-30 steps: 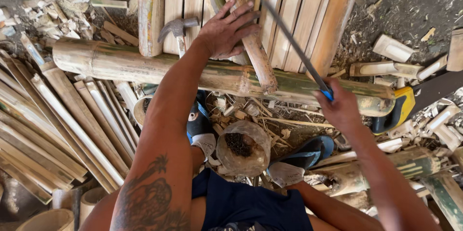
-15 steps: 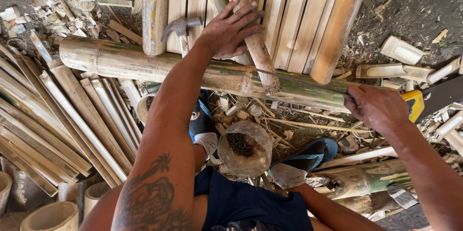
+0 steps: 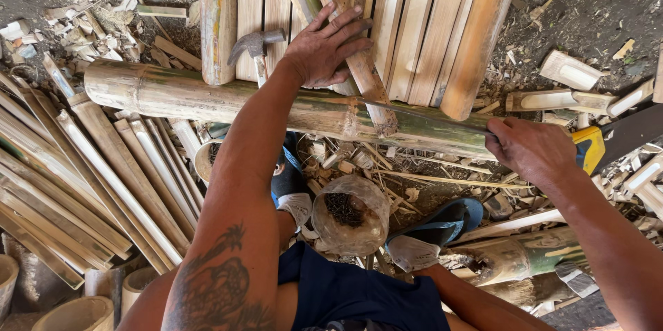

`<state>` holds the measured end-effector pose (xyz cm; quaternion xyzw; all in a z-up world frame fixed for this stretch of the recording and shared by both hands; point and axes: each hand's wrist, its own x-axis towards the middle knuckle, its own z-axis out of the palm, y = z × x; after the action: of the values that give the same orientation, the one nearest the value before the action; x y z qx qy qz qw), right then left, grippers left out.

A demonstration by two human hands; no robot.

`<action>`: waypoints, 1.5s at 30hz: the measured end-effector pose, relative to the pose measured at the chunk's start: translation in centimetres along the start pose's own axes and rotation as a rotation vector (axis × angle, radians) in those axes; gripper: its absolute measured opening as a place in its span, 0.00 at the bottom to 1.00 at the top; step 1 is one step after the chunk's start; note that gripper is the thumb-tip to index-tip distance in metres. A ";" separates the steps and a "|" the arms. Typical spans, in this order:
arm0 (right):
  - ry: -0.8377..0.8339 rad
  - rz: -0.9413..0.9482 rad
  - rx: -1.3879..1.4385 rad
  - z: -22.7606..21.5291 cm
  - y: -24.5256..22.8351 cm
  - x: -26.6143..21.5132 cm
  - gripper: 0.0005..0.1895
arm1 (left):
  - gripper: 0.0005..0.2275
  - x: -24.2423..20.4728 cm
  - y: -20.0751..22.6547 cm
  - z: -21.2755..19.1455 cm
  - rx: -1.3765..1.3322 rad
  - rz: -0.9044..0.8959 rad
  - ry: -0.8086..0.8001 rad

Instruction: The person assembles a bamboo frame by placing split bamboo slats into a frame, cutting them to size with a hand saw, and securing them with nails using a hammer. The person repeatedly measures, cuts, and nails the slats into place.

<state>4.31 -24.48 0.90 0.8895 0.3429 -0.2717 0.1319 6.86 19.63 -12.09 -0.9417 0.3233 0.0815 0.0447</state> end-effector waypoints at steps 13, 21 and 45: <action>-0.029 0.001 0.019 -1.0 -2.0 1.8 0.14 | 0.33 0.0 -0.1 0.0 0.026 0.016 0.011; -0.089 0.005 0.071 4.1 0.8 3.0 0.10 | 0.34 0.1 -0.3 -0.2 0.037 0.033 -0.007; 0.964 0.840 0.805 14.0 -7.8 -14.3 0.16 | 0.26 6.3 29.5 -13.5 -0.823 -0.181 -0.202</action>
<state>-15.33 -32.38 -2.76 0.9452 -0.1310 0.1162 -0.2755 -4.74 -9.24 -0.96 -0.8930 0.1741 0.2910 -0.2960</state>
